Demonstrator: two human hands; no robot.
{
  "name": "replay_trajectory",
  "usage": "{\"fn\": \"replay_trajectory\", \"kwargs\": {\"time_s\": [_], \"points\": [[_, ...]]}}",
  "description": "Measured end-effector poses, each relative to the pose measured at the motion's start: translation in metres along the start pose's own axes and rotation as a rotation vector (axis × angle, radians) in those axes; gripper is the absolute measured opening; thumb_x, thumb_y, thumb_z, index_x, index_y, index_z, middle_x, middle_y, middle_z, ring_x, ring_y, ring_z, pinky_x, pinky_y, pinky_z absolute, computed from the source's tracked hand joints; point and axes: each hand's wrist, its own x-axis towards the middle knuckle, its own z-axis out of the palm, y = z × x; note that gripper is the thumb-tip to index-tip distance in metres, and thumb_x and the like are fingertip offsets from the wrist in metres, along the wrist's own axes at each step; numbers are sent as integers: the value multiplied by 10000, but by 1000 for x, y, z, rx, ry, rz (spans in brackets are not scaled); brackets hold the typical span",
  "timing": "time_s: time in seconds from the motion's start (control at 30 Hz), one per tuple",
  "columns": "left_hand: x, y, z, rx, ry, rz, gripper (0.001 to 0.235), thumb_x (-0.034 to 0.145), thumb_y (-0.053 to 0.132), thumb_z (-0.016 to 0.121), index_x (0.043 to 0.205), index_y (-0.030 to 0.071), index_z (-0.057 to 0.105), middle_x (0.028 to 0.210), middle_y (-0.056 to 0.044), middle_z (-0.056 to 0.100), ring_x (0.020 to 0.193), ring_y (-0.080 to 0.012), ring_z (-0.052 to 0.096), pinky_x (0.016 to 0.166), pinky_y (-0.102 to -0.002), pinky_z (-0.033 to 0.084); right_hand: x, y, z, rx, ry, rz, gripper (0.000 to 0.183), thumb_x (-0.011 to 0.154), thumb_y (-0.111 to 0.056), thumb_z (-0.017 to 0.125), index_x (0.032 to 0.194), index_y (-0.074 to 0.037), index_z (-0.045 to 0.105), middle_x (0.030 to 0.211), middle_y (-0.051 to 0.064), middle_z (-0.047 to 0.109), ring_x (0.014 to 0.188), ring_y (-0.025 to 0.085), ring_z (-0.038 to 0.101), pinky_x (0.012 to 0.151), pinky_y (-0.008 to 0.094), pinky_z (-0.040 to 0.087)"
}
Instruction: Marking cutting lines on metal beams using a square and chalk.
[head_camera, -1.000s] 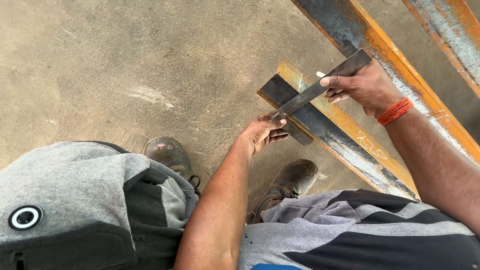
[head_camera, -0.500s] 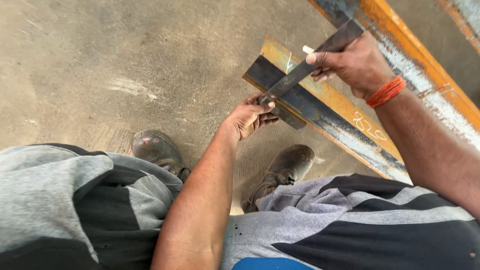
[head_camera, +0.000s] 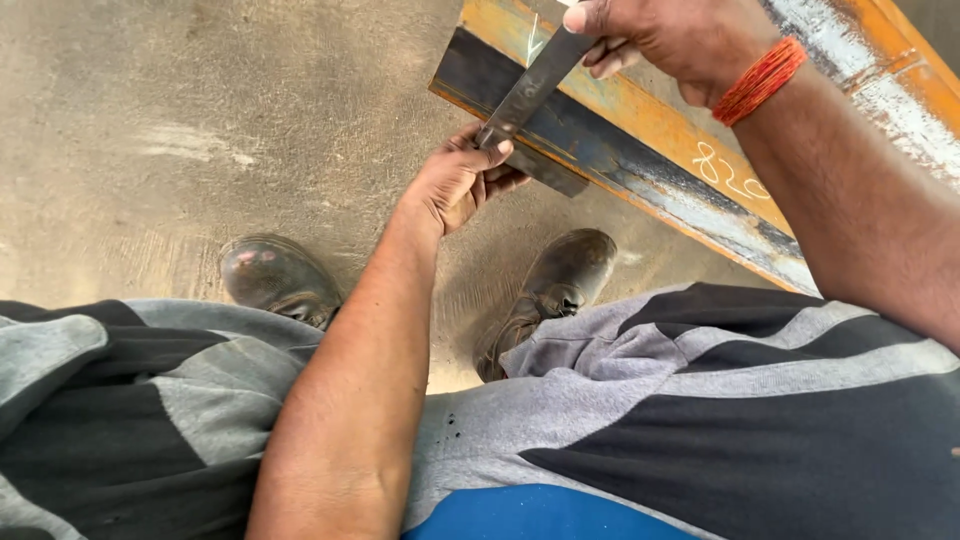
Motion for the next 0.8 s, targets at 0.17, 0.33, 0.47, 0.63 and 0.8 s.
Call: {"fn": "replay_trajectory", "kwargs": {"time_s": [0.17,0.33,0.47,0.63,0.8], "points": [[6,-3,-8,-6,18,46,302,885,68,751,1153,33,617,1014,-116,722,959,-260,743,962,-468,638,-12,-47,9,-170,73,35,277,971,-233,790,1040,32,746,881,116,745,757,155,738,708,260,624],[1,-2,-5,-45,-1,27,265,914,58,730,1153,35,617,1033,-105,724,977,-247,734,967,-468,643,-32,-56,-13,-321,78,100,273,957,-208,802,1025,49,741,870,140,733,737,163,702,656,295,571],[7,-7,-9,-71,-14,48,265,904,49,730,1147,39,622,1033,-109,722,977,-253,732,956,-473,641,-66,-83,-33,-403,109,-80,215,1004,-162,716,1091,35,718,956,107,740,764,146,708,696,278,585],[13,-12,-18,-102,0,59,265,877,36,744,1126,46,655,1029,-77,682,975,-250,707,951,-481,631,-80,-126,-8,-635,280,-207,352,1013,-132,635,1342,-10,607,924,117,683,714,160,626,613,324,513],[14,-15,-24,-124,-46,54,256,875,44,752,1112,54,656,1034,-68,691,986,-252,714,957,-475,618,-52,-165,57,-1243,46,-22,261,986,-247,670,1208,-123,728,718,113,712,533,222,638,526,398,536]]}}
